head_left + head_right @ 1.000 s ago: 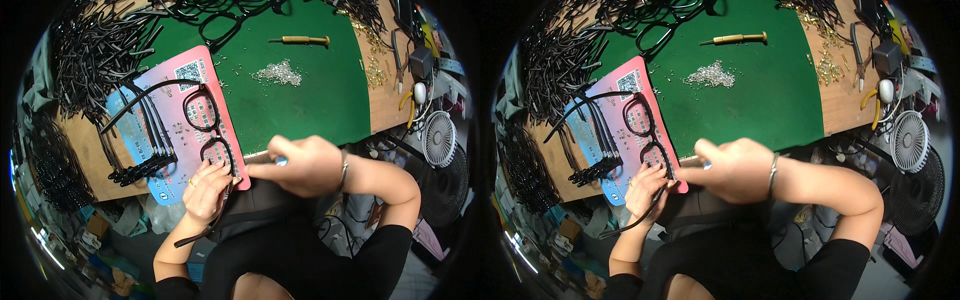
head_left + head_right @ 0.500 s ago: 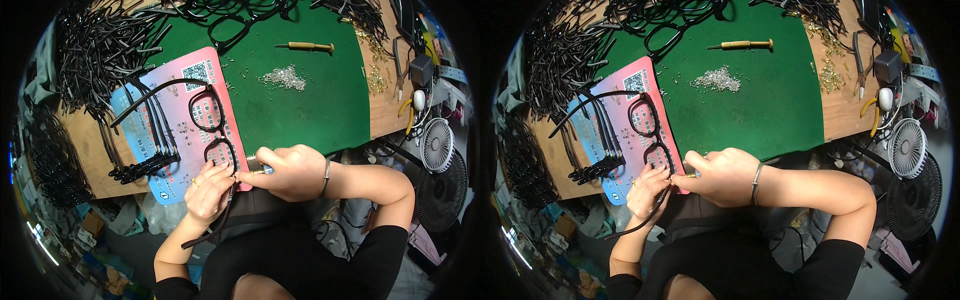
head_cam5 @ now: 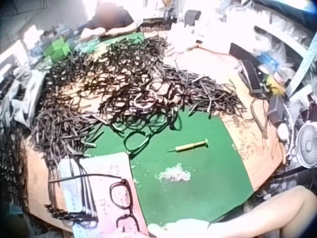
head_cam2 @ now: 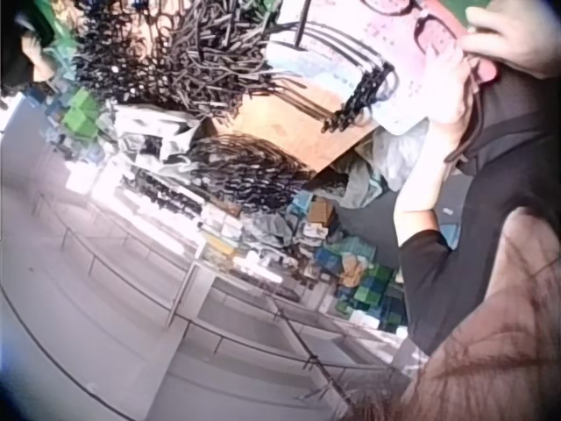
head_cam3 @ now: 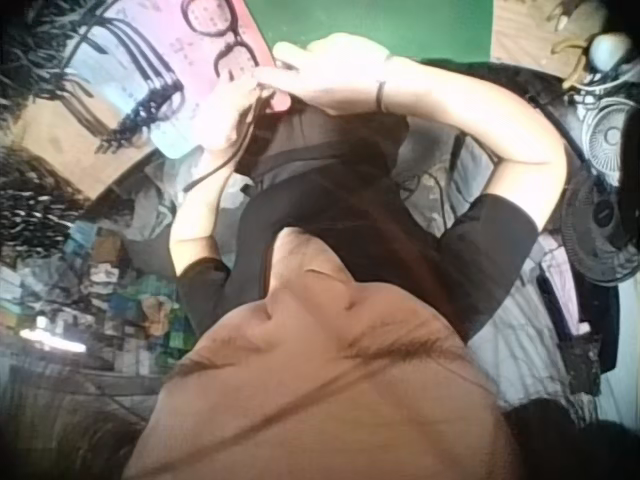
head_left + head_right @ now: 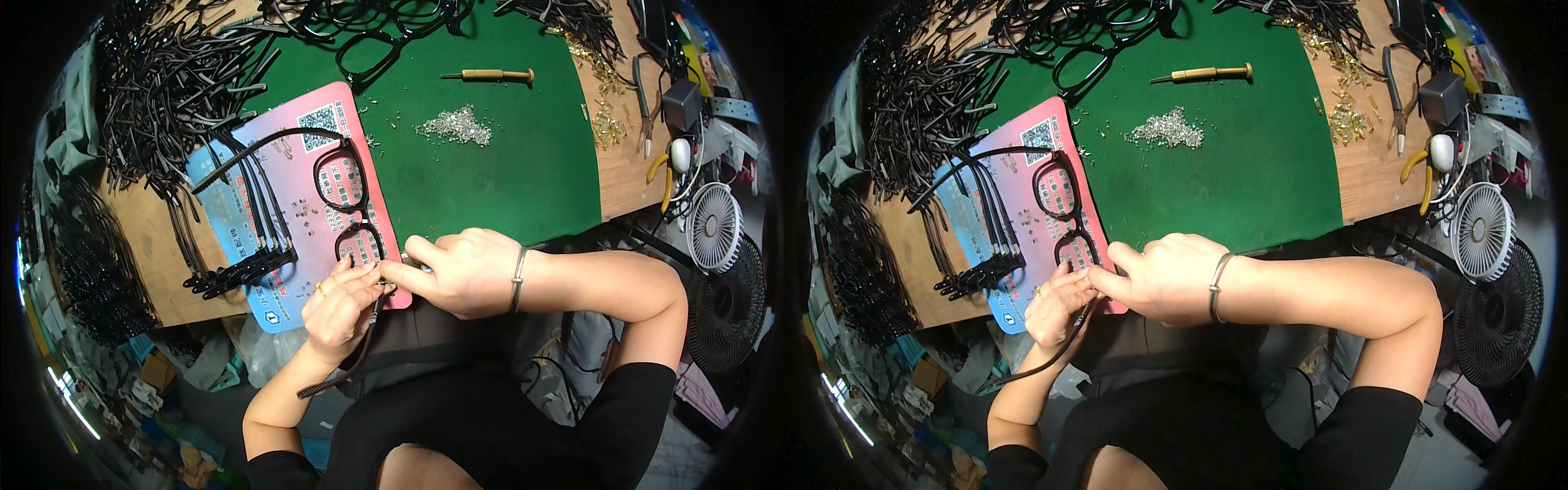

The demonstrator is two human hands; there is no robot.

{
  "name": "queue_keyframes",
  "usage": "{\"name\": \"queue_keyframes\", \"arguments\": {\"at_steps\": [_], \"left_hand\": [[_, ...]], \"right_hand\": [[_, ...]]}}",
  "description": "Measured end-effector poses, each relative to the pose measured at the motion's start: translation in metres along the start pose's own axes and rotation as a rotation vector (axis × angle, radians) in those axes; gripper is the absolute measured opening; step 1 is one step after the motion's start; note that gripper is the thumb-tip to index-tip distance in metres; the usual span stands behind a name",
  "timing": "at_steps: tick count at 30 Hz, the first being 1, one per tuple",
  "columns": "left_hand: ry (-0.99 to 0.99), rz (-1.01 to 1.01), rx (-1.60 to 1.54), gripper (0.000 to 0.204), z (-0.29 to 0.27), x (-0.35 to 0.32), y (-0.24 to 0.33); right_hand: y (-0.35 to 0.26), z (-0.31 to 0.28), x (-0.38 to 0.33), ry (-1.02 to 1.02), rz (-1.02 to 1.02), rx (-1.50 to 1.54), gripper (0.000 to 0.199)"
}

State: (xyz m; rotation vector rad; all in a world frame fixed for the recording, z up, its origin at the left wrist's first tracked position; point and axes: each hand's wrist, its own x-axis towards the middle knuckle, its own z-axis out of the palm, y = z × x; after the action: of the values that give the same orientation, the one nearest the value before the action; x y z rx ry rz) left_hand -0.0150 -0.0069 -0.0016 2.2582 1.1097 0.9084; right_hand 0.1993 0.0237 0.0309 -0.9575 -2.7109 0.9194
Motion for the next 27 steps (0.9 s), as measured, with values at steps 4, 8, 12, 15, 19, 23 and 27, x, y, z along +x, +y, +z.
{"name": "queue_keyframes", "arguments": {"at_steps": [4,8,12,15,19,23,27], "left_hand": [[-0.004,-0.02,-0.008,0.012,0.001,-0.002,0.0],[-0.021,-0.055,-0.031,0.012,0.0,-0.002,0.002],[0.004,-0.058,-0.006,0.019,-0.001,0.006,0.003],[0.114,-0.074,-0.189,0.021,-0.015,0.02,0.009],[0.225,-0.359,-0.547,0.03,-0.05,0.052,0.035],[0.44,-0.398,-1.124,0.045,-0.142,0.006,0.044],[0.026,-1.01,-1.072,0.048,-0.227,-0.026,0.067]], "right_hand": [[0.0,0.002,0.0,0.013,0.006,0.022,0.038],[-0.003,0.001,0.0,0.005,0.004,-0.042,0.035],[-0.005,-0.006,-0.011,0.148,0.051,-0.041,0.031],[0.0,-0.033,-0.025,0.226,0.121,0.059,0.036],[0.022,-0.014,-0.022,0.212,0.231,0.074,0.033],[0.026,-0.018,-0.032,0.198,0.217,0.16,0.032],[0.026,-0.024,-0.026,0.216,0.246,0.208,0.028]]}}
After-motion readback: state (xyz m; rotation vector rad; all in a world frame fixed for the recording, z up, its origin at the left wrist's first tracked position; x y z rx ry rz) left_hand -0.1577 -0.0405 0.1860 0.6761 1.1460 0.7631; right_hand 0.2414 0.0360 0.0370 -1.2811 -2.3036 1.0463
